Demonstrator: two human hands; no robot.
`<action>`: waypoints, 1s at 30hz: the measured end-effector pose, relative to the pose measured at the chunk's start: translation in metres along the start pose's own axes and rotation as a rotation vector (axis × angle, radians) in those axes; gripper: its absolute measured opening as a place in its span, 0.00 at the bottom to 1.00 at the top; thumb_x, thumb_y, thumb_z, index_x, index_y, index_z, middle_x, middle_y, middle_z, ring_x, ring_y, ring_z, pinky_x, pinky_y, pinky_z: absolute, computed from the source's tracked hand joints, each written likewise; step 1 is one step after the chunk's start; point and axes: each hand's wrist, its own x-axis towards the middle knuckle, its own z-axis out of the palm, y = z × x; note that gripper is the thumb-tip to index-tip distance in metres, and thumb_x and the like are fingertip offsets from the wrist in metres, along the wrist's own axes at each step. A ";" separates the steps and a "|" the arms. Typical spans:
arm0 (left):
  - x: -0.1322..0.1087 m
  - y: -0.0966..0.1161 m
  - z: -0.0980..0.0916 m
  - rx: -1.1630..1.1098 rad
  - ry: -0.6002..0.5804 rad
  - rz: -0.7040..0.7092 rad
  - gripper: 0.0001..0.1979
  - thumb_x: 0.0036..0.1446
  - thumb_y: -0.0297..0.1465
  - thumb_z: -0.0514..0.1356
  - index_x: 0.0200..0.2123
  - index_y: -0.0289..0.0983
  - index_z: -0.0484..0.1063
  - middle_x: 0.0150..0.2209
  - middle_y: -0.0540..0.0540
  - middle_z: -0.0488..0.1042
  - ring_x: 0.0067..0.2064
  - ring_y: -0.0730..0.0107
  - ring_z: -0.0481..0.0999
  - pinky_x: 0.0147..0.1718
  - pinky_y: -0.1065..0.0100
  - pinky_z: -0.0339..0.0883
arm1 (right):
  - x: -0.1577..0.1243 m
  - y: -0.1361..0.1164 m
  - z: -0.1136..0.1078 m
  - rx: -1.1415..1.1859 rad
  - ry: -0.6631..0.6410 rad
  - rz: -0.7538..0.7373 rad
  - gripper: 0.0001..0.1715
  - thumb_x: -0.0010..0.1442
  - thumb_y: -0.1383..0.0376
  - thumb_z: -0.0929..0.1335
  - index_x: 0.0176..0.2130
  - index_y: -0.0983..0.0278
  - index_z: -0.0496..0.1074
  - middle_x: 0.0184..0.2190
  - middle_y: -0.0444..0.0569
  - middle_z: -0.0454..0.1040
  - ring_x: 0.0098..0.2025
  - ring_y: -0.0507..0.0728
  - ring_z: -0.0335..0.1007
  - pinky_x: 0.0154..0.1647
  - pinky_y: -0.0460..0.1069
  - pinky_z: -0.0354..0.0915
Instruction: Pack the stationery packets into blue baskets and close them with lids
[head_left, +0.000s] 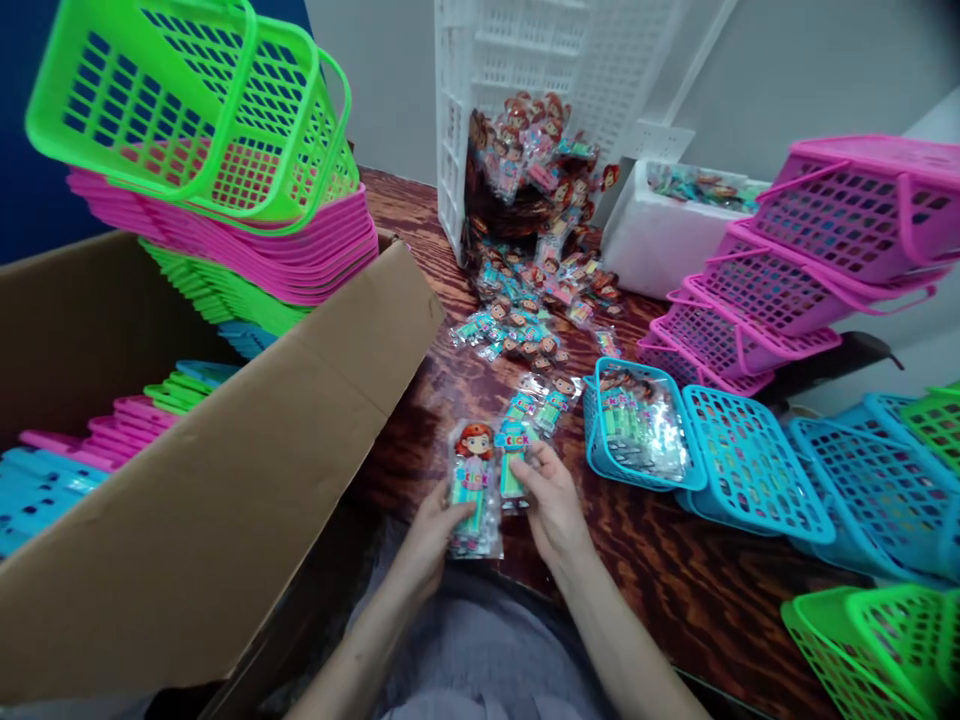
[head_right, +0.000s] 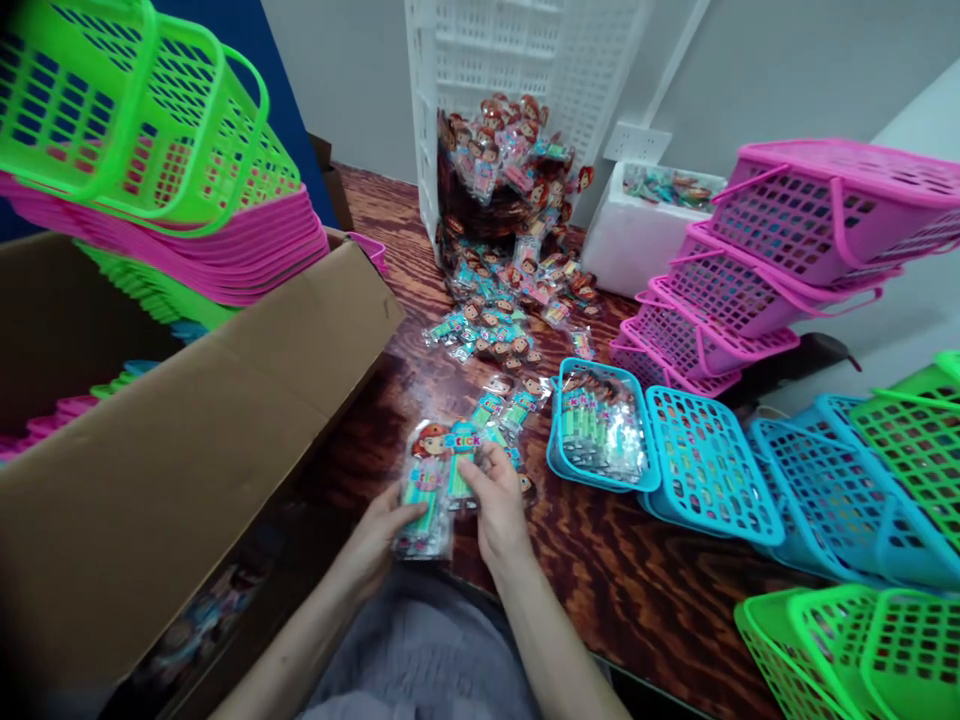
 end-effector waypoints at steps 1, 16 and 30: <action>0.000 -0.004 0.005 -0.013 -0.016 0.002 0.26 0.39 0.31 0.72 0.45 0.32 0.74 0.41 0.41 0.80 0.40 0.60 0.80 0.39 0.67 0.70 | -0.002 0.004 0.002 -0.068 -0.017 -0.009 0.19 0.46 0.58 0.76 0.36 0.62 0.70 0.30 0.42 0.75 0.30 0.52 0.69 0.33 0.46 0.65; -0.005 -0.021 0.021 -0.129 0.027 0.082 0.30 0.49 0.43 0.70 0.52 0.34 0.73 0.50 0.39 0.77 0.50 0.55 0.77 0.51 0.63 0.68 | -0.034 0.008 0.011 -1.307 -0.106 -0.062 0.40 0.63 0.63 0.63 0.69 0.66 0.50 0.43 0.57 0.79 0.42 0.64 0.77 0.42 0.53 0.66; 0.019 0.051 -0.032 1.653 -0.313 0.709 0.28 0.54 0.17 0.49 0.57 0.38 0.66 0.51 0.41 0.74 0.50 0.57 0.72 0.51 0.57 0.65 | 0.023 0.008 -0.041 -1.695 0.142 -0.258 0.33 0.62 0.70 0.64 0.65 0.69 0.58 0.49 0.60 0.70 0.52 0.66 0.62 0.52 0.57 0.61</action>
